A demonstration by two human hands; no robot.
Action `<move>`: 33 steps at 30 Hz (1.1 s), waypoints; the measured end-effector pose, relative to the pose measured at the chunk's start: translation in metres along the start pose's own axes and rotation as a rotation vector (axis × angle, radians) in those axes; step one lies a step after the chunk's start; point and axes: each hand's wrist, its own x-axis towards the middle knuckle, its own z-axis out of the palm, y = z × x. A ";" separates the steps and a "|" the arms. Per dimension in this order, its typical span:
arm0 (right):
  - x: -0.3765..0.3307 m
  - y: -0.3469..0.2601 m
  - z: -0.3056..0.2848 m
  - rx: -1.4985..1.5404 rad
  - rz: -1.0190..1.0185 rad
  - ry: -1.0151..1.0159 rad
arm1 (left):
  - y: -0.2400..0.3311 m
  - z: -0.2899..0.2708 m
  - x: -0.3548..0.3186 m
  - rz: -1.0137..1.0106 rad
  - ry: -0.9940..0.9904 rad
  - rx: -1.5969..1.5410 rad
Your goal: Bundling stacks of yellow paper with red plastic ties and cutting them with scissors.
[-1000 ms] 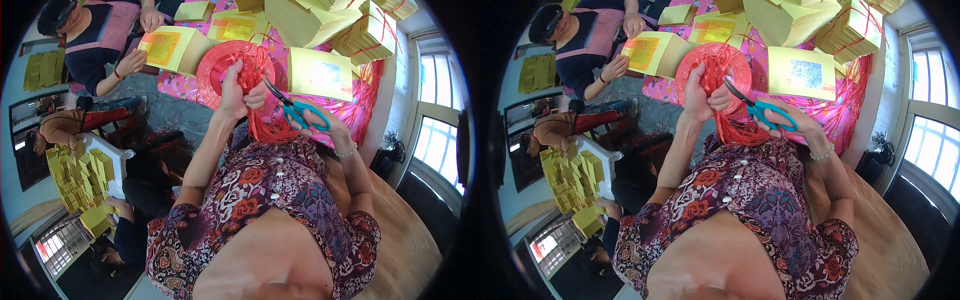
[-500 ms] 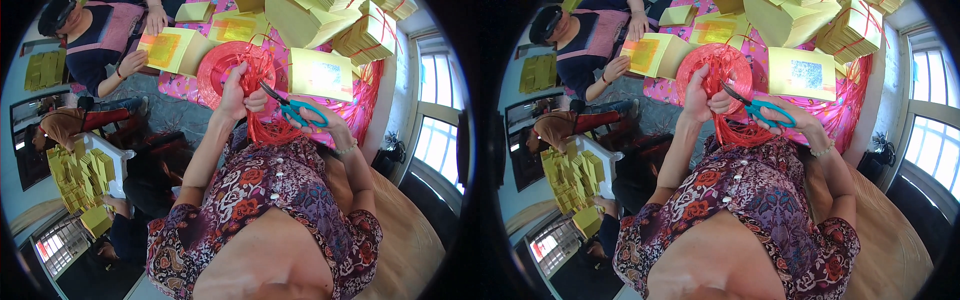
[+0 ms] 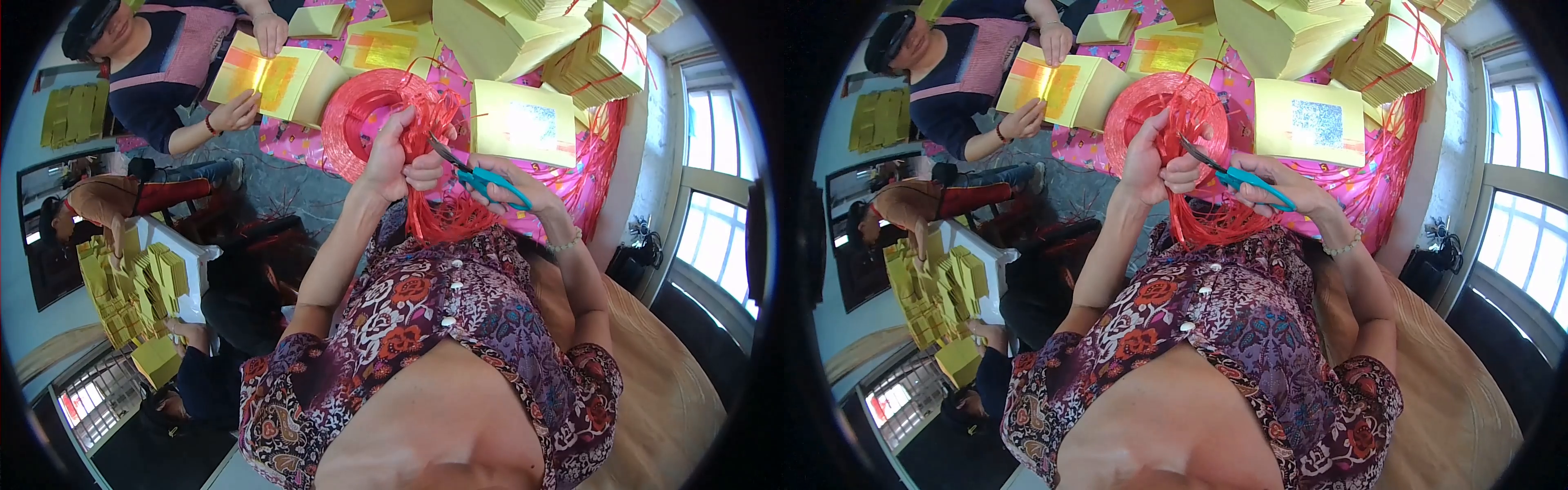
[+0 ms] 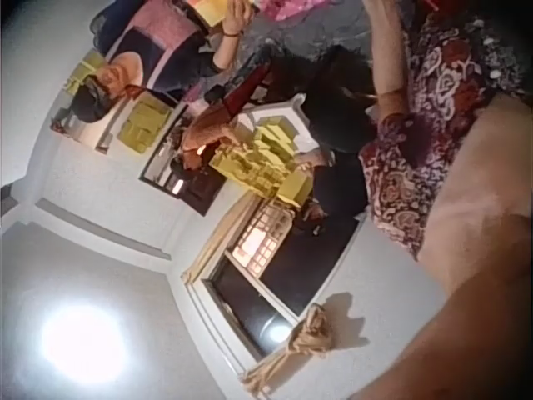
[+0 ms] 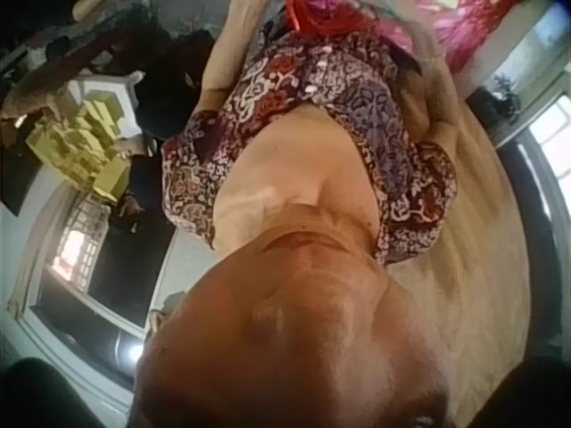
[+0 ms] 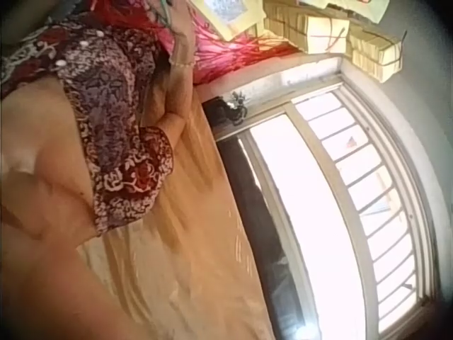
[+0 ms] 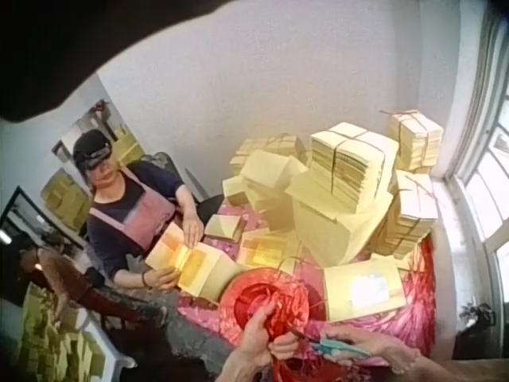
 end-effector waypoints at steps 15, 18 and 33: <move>-0.008 0.003 0.010 0.141 0.033 0.062 | -0.002 0.012 -0.001 0.079 0.100 0.137; -0.014 -0.002 0.012 0.146 -0.050 0.099 | 0.001 0.010 -0.001 0.062 0.038 0.195; -0.007 -0.010 0.025 0.052 0.049 0.128 | -0.003 0.005 0.004 0.128 0.262 0.372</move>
